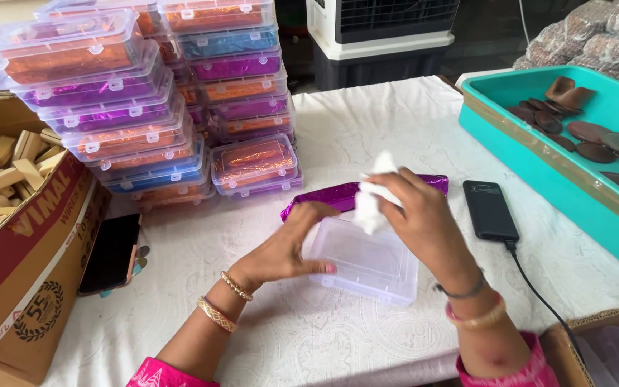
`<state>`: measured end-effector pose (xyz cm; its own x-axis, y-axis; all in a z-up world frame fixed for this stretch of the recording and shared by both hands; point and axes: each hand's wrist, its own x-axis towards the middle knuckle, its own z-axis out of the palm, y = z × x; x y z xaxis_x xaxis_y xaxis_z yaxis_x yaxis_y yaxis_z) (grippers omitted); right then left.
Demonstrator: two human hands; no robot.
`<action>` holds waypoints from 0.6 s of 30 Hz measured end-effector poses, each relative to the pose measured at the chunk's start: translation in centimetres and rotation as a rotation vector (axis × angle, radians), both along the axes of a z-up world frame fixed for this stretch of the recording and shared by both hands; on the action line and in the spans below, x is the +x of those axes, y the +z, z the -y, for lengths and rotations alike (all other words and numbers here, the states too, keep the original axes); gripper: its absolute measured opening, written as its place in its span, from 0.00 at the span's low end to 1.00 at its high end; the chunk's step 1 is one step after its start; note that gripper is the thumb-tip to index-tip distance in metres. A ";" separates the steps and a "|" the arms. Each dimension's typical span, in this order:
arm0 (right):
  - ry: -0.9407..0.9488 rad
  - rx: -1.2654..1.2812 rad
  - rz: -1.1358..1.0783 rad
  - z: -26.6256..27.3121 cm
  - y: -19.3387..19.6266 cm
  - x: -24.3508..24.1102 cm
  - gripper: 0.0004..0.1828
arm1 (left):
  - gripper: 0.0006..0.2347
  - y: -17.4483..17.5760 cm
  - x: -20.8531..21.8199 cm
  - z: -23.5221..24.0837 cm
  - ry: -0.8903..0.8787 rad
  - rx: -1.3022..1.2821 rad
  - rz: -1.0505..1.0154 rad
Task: Packing wooden blocks into purple foil and then into a plastic container.
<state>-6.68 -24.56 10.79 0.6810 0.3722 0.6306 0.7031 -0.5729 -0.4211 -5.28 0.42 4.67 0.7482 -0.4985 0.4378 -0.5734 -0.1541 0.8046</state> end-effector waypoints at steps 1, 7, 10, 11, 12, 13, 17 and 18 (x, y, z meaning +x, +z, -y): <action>-0.093 -0.130 -0.021 0.5 -0.4 -0.7 0.18 | 0.35 -0.3 0.0 0.0 -0.035 0.192 0.108; -0.090 -0.637 0.020 -0.9 -7.8 -2.9 0.32 | 0.52 -0.7 -0.1 0.9 -0.100 0.605 0.044; 0.015 -0.641 0.005 -3.0 -9.1 -4.7 0.43 | 0.56 -1.4 0.0 1.0 -0.087 0.587 0.011; 0.053 -0.608 -0.010 -3.6 -9.5 -5.4 0.46 | 0.57 -1.7 0.1 1.1 -0.096 0.578 0.000; 0.050 -0.605 -0.014 -3.5 -9.1 -5.4 0.46 | 0.57 -2.1 0.2 1.0 -0.101 0.580 -0.002; 0.058 -0.608 -0.044 -3.3 -8.7 -5.3 0.47 | 0.57 -2.3 0.5 0.8 -0.129 0.517 0.025; -0.022 -0.602 -0.148 -0.6 -7.9 -3.6 0.46 | 0.60 -1.9 0.3 1.0 -0.092 0.559 0.011; -0.022 -0.600 -0.151 0.5 -8.2 -3.1 0.46 | 0.60 -2.1 0.2 1.0 -0.094 0.560 0.009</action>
